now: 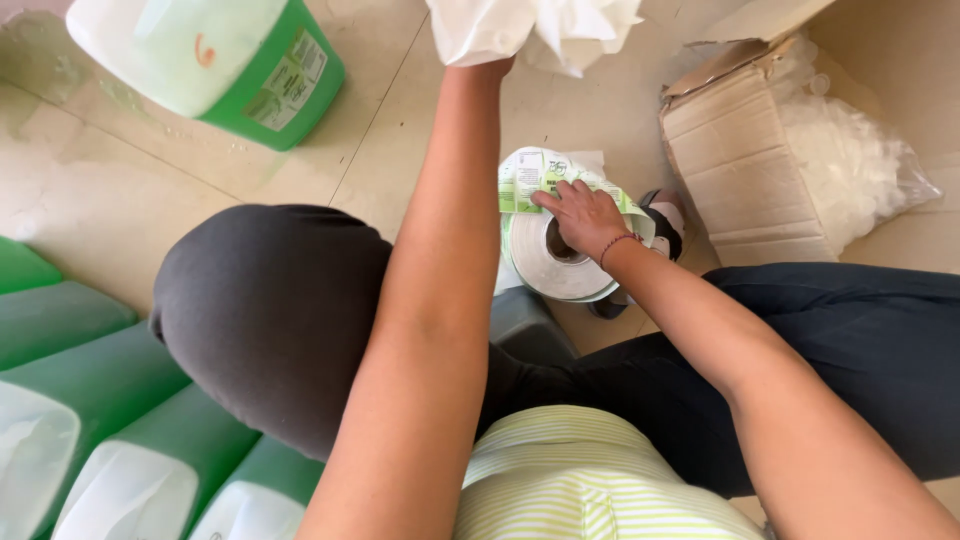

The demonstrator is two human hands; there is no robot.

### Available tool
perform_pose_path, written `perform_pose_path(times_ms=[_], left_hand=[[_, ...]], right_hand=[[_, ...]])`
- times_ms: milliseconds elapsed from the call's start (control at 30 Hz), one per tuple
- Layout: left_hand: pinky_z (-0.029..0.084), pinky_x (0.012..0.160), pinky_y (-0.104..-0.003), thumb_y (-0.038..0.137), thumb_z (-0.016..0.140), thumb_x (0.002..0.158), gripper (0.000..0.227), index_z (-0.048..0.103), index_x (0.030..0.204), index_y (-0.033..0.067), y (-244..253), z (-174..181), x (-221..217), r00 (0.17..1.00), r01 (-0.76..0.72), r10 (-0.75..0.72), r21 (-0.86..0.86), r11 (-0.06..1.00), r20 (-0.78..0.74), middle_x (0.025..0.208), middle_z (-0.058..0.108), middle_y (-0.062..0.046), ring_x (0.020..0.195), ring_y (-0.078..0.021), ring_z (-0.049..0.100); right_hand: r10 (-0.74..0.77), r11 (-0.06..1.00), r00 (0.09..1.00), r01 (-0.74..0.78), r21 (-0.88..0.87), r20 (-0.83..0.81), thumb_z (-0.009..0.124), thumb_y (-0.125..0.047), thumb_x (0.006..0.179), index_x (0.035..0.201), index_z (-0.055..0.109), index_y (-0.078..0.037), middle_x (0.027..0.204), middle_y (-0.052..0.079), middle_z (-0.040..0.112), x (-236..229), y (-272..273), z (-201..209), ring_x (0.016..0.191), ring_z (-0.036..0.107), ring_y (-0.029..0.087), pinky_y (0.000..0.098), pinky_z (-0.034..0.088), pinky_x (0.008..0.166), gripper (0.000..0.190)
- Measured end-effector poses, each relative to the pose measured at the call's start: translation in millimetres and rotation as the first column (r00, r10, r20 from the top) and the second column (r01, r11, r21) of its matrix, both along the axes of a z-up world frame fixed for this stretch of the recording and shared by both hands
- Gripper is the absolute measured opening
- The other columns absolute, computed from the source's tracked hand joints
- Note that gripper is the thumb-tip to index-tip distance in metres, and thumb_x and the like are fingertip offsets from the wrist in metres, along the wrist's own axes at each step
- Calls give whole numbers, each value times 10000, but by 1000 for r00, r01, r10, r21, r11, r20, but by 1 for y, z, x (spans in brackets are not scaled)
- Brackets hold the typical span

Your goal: The person applies a green label to a large plastic jug of green liquid, gathers loose white caps from a cardboard box, and screws them onto the jugs.

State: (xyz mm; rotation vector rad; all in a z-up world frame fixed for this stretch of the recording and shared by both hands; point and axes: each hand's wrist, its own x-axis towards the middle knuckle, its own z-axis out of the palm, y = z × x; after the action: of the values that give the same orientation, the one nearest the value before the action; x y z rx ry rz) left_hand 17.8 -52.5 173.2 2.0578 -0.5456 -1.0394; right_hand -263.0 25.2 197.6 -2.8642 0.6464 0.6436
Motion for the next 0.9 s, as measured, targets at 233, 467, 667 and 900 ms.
perform_pose_path(times_ms=[233, 467, 667, 900], left_hand=[[472, 1088, -352, 239, 582, 1061, 445, 469, 1460, 79, 13, -20, 15, 961, -204, 206, -30, 978, 183, 1446, 567, -63, 1309, -200, 558], [462, 1114, -343, 239, 587, 1063, 465, 463, 1481, 77, 22, -48, 20, 947, -87, 178, -320, 943, 267, 1471, 565, -69, 1335, -204, 553], [450, 1131, -336, 229, 582, 1067, 476, 458, 1497, 68, 28, -64, 24, 922, 94, 75, -408, 908, 380, 1492, 557, -76, 1354, -205, 542], [453, 1090, -357, 242, 612, 1036, 456, 502, 1463, 125, 28, -59, 17, 756, 204, -31, -190, 960, 654, 1448, 578, -68, 1312, -239, 548]], right_hand=[[-413, 899, 894, 370, 235, 172, 600, -209, 873, 1112, 727, -214, 1152, 98, 695, 10, -79, -12, 1061, 653, 348, 484, 525, 893, 271], [-643, 753, 750, 581, 310, 155, 574, -40, 870, 1142, 758, -137, 1183, 148, 712, -43, -174, -128, 1111, 657, 348, 424, 516, 972, 342], [-762, 622, 639, 677, 394, 105, 719, -136, 854, 1198, 726, -103, 1148, 196, 715, -62, -158, -194, 1075, 675, 362, 408, 531, 955, 345], [-797, 547, 604, 701, 457, 27, 739, -177, 863, 1044, 781, -97, 1052, 191, 742, -51, -157, -216, 1000, 704, 357, 418, 539, 918, 202]])
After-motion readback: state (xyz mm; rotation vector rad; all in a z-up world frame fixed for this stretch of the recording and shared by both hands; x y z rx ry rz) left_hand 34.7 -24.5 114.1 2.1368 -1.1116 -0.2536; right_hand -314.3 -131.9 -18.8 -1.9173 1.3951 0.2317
